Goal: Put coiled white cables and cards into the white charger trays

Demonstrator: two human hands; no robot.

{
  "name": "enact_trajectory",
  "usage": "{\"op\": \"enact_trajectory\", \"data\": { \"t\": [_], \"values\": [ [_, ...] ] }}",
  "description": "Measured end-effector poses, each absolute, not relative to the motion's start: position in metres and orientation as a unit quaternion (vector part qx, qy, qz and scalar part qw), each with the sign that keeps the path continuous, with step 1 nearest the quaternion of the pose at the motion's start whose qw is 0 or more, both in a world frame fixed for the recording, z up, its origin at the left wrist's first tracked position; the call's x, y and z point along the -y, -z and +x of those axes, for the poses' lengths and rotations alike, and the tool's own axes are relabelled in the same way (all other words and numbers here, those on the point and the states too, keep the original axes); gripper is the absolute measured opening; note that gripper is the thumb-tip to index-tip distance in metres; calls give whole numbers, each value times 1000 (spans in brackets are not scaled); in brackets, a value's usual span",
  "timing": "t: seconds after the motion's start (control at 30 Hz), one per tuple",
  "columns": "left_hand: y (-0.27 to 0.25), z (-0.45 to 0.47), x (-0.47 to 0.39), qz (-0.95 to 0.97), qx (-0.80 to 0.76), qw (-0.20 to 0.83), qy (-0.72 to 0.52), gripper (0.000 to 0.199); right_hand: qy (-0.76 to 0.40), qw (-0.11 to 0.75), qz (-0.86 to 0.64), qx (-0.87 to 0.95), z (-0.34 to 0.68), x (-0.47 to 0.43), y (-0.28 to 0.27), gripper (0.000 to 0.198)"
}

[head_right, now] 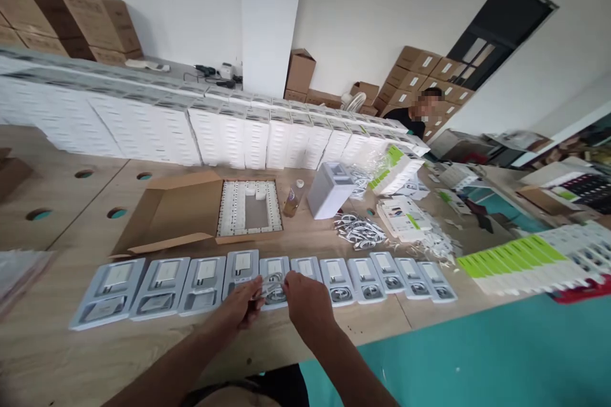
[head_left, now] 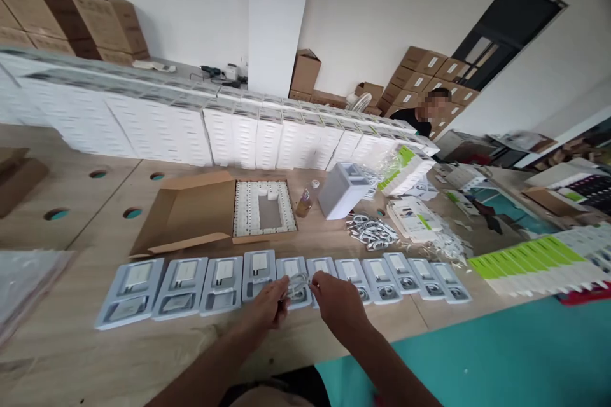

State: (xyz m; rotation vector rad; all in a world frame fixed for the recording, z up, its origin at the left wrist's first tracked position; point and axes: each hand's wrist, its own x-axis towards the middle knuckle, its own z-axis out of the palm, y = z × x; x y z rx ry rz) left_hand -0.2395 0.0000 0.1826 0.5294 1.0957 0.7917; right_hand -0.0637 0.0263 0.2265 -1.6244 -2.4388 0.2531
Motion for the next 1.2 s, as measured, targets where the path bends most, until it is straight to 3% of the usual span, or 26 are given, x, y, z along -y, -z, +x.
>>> {"op": "enact_trajectory", "data": {
  "t": [0.23, 0.4, 0.47, 0.57, 0.67, 0.8, 0.9, 1.03, 1.2],
  "values": [
    [-168, -257, 5, 178, -420, 834, -312, 54, -399, 303, -598, 625, -100, -16, -208, 25],
    [-159, -269, 8, 166, -385, 851, -317, 52, -529, 341, -586, 511, -114, -7, -185, 33],
    [-157, -271, 7, 177, -374, 850, -328, 49, -485, 326, -606, 540, -117, -2, -181, 30],
    [-156, -273, 4, 196, -365, 839, -352, 44, -307, 282, -628, 657, -115, 3, -182, 20],
    [-161, -276, -3, 296, -401, 769, -402, 39, -200, 307, -586, 723, -105, 1, -187, 17],
    [-180, -285, -6, 496, -476, 597, -413, 34, -196, 371, -568, 708, -89, -10, -197, 32],
    [-193, -287, -5, 570, -466, 553, -390, 27, -282, 315, -551, 720, -85, -20, -203, 34],
    [-192, -281, -7, 530, -465, 599, -379, 37, -329, 289, -524, 730, -88, -26, -202, 19],
    [-178, -283, -9, 502, -467, 671, -283, 33, -233, 237, -509, 794, -87, -25, -196, 21]
  ]
}}
